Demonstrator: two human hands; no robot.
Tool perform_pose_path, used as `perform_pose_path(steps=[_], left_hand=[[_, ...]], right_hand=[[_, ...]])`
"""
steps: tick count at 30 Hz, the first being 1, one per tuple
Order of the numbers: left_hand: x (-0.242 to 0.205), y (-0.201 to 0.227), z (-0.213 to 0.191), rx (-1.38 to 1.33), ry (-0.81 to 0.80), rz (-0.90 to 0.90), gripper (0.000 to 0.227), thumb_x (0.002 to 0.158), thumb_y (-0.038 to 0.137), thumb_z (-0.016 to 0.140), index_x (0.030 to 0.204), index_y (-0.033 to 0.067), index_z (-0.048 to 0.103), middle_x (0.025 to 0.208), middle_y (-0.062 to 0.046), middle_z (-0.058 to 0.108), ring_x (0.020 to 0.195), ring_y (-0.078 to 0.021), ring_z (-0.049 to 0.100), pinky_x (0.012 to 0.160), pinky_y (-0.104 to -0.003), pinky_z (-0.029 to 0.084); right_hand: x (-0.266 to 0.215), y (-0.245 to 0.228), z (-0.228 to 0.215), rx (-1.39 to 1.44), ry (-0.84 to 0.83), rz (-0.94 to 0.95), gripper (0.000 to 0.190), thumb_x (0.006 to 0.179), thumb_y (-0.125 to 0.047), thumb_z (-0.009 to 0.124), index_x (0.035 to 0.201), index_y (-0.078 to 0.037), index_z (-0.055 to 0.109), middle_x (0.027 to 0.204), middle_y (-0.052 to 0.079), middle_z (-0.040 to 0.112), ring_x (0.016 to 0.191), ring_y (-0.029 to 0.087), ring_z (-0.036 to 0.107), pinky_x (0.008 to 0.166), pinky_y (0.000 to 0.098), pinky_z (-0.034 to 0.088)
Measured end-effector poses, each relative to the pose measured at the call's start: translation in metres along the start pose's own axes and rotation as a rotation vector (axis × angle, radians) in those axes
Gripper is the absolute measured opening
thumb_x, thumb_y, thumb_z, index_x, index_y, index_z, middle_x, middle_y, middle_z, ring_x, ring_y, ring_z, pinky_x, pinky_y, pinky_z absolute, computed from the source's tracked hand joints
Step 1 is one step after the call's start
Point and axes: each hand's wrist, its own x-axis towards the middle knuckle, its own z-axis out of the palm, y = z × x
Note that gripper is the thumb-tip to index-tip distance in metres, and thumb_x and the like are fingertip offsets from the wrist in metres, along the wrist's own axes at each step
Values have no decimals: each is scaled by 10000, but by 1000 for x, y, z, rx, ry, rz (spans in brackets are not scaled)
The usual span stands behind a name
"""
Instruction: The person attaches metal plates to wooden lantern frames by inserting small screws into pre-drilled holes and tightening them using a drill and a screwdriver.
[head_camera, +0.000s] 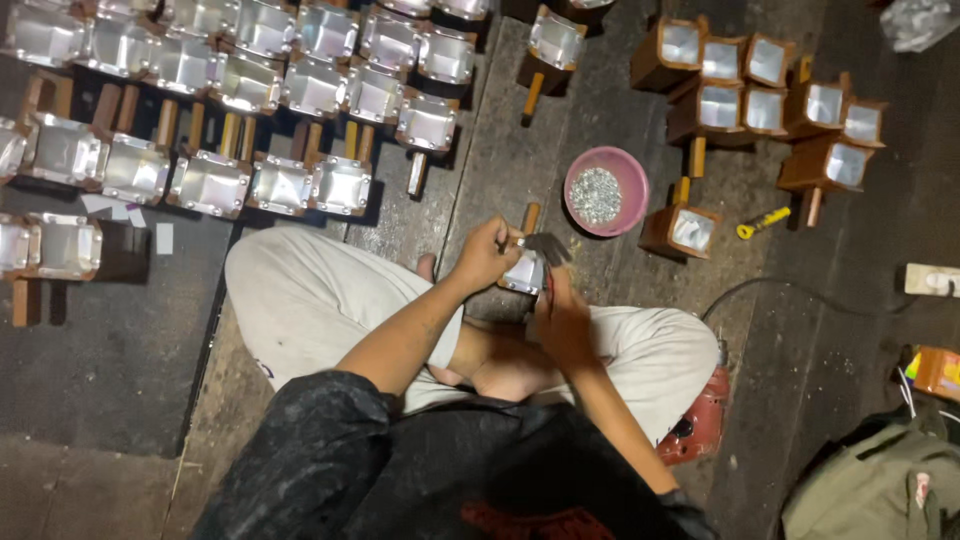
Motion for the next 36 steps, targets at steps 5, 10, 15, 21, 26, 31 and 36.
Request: perform_pose_path(steps=[5,10,15,21,26,31,36], left_hand=[[-14,-6,4,-15,-12,-40,341,789,70,769,837,95,432,1003,-190,773,865,-379,713,667,-416,514],[-7,6,1,-17,-19,-89,337,791,68,773,828,91,438,984,-201,773,868,-377,725,708,-423,536],[-6,15,-2,57,7,-31,339,778,89,776,826,97,440,813,-228,702,789,-421,688,647,-452,506],[-3,13,-7,96,-70,11,319,801,68,765,955,86,487,1027,-181,760,907,-432,693,753,-483,523],[17,46,-22,179,-264,27,222,827,20,643,954,133,498,985,-95,744,903,-336,675,769,-437,499],[42,56,-23,305,-501,58,282,755,-41,607,939,170,577,870,-38,660,802,-237,600,690,-373,444],[32,129,-30,568,-489,-149,691,770,-30,682,1417,113,488,1451,-114,549,1288,-334,550,862,-564,557]], right_hand=[[-22,24,10,-39,-6,70,98,969,-190,522,976,-93,537,792,181,539,824,486,620,717,581,476],[-20,30,16,-46,7,36,109,900,-143,575,991,-83,575,761,225,574,789,516,628,696,608,469],[-15,15,10,-200,56,-65,72,878,-118,600,947,-106,582,756,166,579,748,433,653,667,507,519],[-55,12,-54,239,-114,550,612,856,-282,667,1421,-194,449,1139,242,721,1088,439,694,940,503,564],[-112,23,-110,605,-311,669,669,863,-81,692,1488,-129,456,986,152,627,794,238,577,670,367,472],[-158,40,-113,451,-558,416,468,919,-72,679,1376,-137,600,1345,19,690,1107,140,679,1024,250,440],[-145,36,-128,-271,-679,307,532,866,-555,706,1317,-274,675,1298,25,606,1261,244,570,990,439,514]])
